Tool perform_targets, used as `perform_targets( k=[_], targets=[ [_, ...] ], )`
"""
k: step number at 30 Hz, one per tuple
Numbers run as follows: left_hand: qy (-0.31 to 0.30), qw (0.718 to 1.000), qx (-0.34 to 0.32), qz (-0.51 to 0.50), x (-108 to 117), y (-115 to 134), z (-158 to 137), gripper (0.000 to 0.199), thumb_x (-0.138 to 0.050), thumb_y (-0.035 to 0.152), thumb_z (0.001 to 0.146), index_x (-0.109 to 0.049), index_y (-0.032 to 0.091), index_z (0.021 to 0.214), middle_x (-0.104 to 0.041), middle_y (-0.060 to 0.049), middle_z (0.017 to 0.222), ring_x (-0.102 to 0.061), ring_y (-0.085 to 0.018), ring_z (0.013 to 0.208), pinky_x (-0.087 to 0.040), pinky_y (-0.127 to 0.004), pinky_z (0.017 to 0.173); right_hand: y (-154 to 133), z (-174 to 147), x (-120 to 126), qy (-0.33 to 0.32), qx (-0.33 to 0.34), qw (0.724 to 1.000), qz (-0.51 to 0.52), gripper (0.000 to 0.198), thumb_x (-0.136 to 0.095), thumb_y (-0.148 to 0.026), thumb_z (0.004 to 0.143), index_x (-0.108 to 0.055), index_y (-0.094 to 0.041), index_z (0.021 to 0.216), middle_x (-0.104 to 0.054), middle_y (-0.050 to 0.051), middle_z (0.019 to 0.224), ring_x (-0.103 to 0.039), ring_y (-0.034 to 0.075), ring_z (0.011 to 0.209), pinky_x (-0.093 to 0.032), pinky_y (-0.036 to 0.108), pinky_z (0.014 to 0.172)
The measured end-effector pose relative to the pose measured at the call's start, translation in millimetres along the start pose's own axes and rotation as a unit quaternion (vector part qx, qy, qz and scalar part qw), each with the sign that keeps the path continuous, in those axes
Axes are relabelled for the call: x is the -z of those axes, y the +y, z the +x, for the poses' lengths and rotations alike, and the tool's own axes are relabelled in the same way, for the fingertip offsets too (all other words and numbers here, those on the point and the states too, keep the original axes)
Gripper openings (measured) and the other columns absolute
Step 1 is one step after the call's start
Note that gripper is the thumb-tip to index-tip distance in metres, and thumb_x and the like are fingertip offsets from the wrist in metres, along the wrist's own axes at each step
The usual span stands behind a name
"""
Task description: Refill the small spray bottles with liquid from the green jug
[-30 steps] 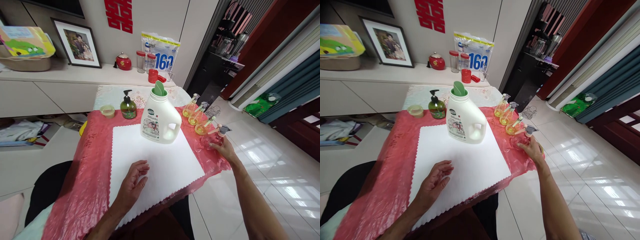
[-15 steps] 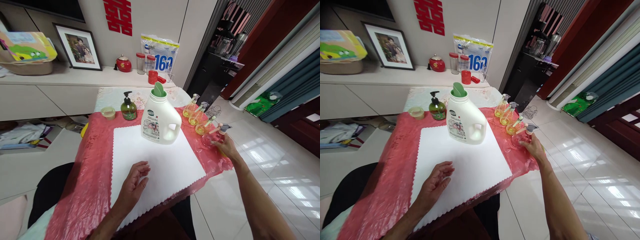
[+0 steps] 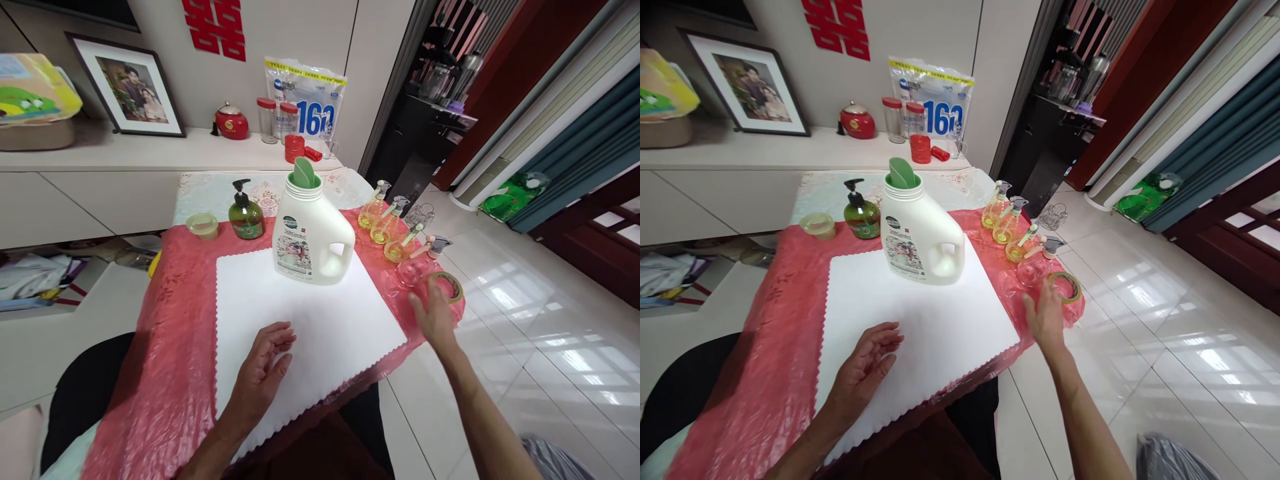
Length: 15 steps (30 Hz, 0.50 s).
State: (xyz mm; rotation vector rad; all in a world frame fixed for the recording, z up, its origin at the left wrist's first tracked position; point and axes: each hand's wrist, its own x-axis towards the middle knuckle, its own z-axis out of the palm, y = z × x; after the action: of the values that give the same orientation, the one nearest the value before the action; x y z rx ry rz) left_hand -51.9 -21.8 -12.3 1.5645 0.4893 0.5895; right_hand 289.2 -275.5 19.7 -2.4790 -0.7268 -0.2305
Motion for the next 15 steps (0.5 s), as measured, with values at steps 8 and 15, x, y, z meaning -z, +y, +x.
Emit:
perform_targets(
  k=[8, 15],
  targets=[
    [0.001, 1.0, 0.01, 0.011, 1.4, -0.5, -2.3, 0.025, -0.059, 0.039, 0.099, -0.067, 0.027, 0.12, -0.056, -0.01, 0.141, -0.067, -0.024, 0.118, -0.058, -0.038, 0.103, 18.3, -61.5, -16.6, -0.012, 0.023, 1.0, -0.018, 0.093, -0.018, -0.085, 0.099, -0.064, -0.009, 0.127, -0.049, 0.018, 0.142, -0.042, 0.035, 0.136, -0.03, 0.054, 0.121],
    [0.001, 1.0, 0.018, 0.017, 2.0, 0.8, -1.1, 0.028, -0.063, 0.044, 0.096, -0.069, 0.026, 0.117, -0.059, -0.01, 0.139, -0.069, -0.024, 0.114, -0.06, -0.039, 0.101, 100.3, -23.2, 33.0, 0.077, -0.211, 0.971, -0.079, 0.047, -0.053, -0.055, 0.111, -0.064, -0.01, 0.119, -0.058, 0.01, 0.114, -0.056, 0.022, 0.113, -0.046, 0.044, 0.108]
  ],
)
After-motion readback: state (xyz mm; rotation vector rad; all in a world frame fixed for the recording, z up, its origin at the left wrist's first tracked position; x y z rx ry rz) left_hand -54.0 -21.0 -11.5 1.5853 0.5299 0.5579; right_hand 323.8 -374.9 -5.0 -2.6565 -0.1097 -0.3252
